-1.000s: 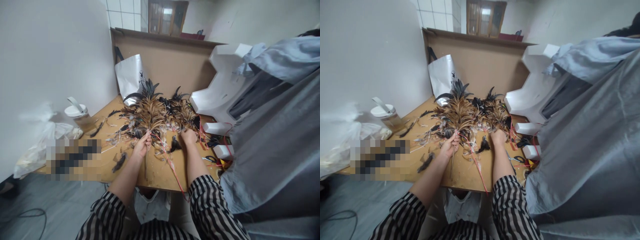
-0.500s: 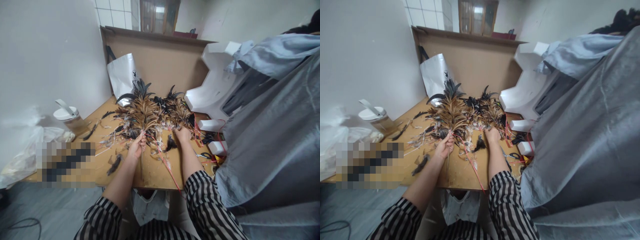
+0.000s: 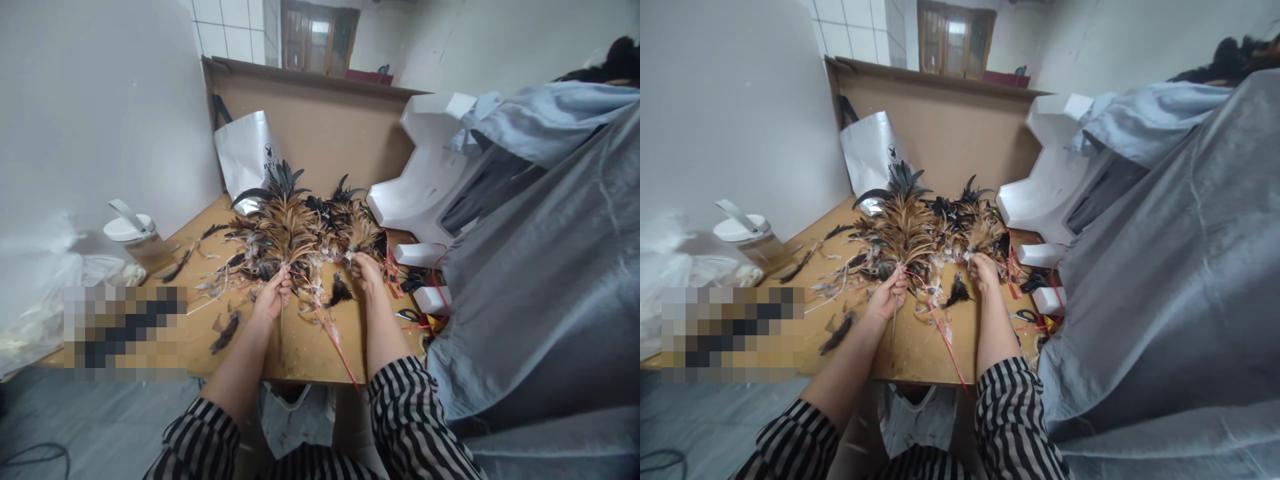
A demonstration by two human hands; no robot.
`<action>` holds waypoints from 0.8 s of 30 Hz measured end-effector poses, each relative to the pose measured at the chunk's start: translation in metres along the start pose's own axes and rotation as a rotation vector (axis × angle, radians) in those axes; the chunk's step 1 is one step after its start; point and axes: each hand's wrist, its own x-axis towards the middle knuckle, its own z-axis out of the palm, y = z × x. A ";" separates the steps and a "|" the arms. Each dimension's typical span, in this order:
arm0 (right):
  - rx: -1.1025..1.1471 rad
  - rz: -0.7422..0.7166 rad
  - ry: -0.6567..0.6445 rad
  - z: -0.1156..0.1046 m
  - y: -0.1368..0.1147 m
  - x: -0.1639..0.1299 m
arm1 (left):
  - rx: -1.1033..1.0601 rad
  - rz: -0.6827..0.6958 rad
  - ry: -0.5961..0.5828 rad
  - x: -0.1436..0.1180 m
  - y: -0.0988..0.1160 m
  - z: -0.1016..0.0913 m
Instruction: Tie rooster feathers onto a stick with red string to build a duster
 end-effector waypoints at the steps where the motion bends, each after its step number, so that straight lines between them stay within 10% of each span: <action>1: 0.102 0.004 -0.079 0.004 -0.004 -0.003 | 0.009 0.006 0.003 0.000 0.000 0.000; 10: 0.266 0.112 -0.444 0.069 -0.002 -0.042 | 0.198 0.096 0.060 -0.002 -0.005 0.007; 24: 0.027 -0.006 -0.336 0.109 0.023 -0.061 | 0.401 0.307 0.049 0.001 -0.017 0.009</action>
